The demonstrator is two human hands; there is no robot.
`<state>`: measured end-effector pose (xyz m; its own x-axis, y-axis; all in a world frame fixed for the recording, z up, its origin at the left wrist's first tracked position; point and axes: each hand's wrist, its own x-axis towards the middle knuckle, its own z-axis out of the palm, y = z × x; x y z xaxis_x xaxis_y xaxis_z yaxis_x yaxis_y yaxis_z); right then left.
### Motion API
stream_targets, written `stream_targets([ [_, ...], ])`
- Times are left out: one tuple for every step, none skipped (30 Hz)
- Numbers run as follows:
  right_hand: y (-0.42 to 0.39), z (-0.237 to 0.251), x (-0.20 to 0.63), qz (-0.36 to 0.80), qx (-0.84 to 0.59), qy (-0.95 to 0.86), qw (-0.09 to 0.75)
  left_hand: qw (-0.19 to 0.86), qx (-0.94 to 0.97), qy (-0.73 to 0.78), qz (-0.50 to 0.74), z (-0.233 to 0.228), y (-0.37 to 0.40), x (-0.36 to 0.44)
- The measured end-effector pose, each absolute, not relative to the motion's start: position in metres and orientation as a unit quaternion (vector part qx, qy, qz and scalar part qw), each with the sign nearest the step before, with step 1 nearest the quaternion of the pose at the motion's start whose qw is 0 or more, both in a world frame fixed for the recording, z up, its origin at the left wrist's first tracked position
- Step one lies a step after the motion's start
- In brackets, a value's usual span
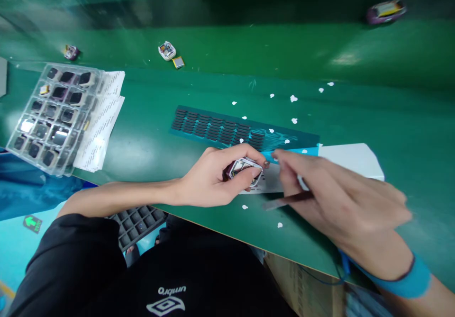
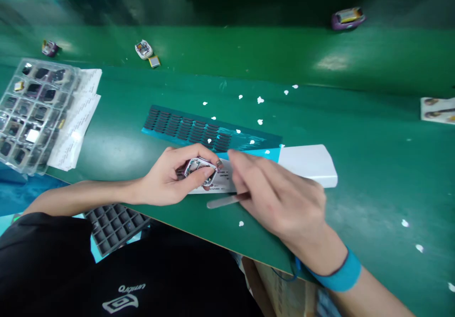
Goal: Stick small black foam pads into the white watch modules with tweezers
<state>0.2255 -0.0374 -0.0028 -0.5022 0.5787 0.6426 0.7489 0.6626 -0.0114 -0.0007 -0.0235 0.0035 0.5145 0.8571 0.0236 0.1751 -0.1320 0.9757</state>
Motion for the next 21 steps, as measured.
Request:
stream_targets([
  [-0.035,-0.002,0.225,-0.152,-0.418,-0.839,0.313,0.552,0.675,0.378,0.312,0.004,-0.023,-0.001],
  [-0.032,-0.001,0.224,-0.16,-0.439,-0.826,0.315,0.565,0.665,0.38,0.308,0.004,-0.022,-0.002],
  [-0.03,-0.001,0.224,-0.155,-0.445,-0.823,0.317,0.576,0.654,0.384,0.304,0.004,-0.022,-0.003],
  [-0.029,-0.001,0.224,-0.142,-0.438,-0.828,0.32,0.585,0.645,0.388,0.302,0.003,-0.021,-0.003],
  [-0.029,-0.002,0.225,-0.122,-0.424,-0.839,0.319,0.591,0.637,0.392,0.303,0.002,-0.021,-0.004],
  [-0.03,-0.002,0.225,-0.102,-0.41,-0.851,0.313,0.595,0.631,0.394,0.305,0.001,-0.021,-0.004],
  [-0.032,-0.003,0.226,-0.085,-0.396,-0.861,0.308,0.599,0.627,0.394,0.305,0.0,-0.021,-0.003],
  [-0.034,-0.004,0.227,-0.075,-0.382,-0.869,0.305,0.604,0.624,0.392,0.303,0.0,-0.021,-0.003],
  [-0.036,-0.004,0.228,-0.072,-0.371,-0.875,0.302,0.608,0.623,0.39,0.301,-0.001,-0.021,-0.003],
  [-0.039,-0.005,0.228,-0.071,-0.362,-0.881,0.298,0.612,0.622,0.387,0.298,-0.002,-0.021,-0.002],
  [-0.04,-0.004,0.229,-0.071,-0.351,-0.887,0.293,0.614,0.623,0.384,0.297,-0.002,-0.021,-0.002],
  [-0.042,-0.003,0.23,-0.073,-0.342,-0.891,0.288,0.612,0.625,0.381,0.299,-0.003,-0.022,-0.002],
  [-0.043,-0.002,0.23,-0.074,-0.337,-0.895,0.283,0.608,0.629,0.378,0.303,-0.003,-0.022,-0.002],
  [-0.044,-0.001,0.23,-0.069,-0.334,-0.898,0.277,0.601,0.635,0.375,0.307,-0.003,-0.022,-0.002],
  [-0.044,-0.001,0.229,-0.059,-0.333,-0.901,0.271,0.593,0.642,0.374,0.312,-0.003,-0.023,-0.002],
  [-0.045,0.0,0.229,-0.05,-0.329,-0.905,0.265,0.582,0.649,0.375,0.315,-0.004,-0.023,-0.002],
  [-0.045,-0.001,0.228,-0.045,-0.326,-0.907,0.262,0.57,0.658,0.379,0.314,-0.004,-0.024,-0.002],
  [-0.045,-0.002,0.227,-0.046,-0.322,-0.909,0.262,0.56,0.666,0.383,0.309,-0.004,-0.024,-0.003],
  [-0.045,-0.003,0.225,-0.054,-0.316,-0.909,0.264,0.552,0.675,0.387,0.3,-0.005,-0.025,-0.003],
  [-0.045,-0.005,0.224,-0.068,-0.31,-0.909,0.269,0.544,0.685,0.388,0.291,-0.005,-0.026,-0.003],
  [-0.044,-0.006,0.223,-0.083,-0.306,-0.908,0.274,0.536,0.696,0.386,0.283,-0.006,-0.026,-0.003],
])
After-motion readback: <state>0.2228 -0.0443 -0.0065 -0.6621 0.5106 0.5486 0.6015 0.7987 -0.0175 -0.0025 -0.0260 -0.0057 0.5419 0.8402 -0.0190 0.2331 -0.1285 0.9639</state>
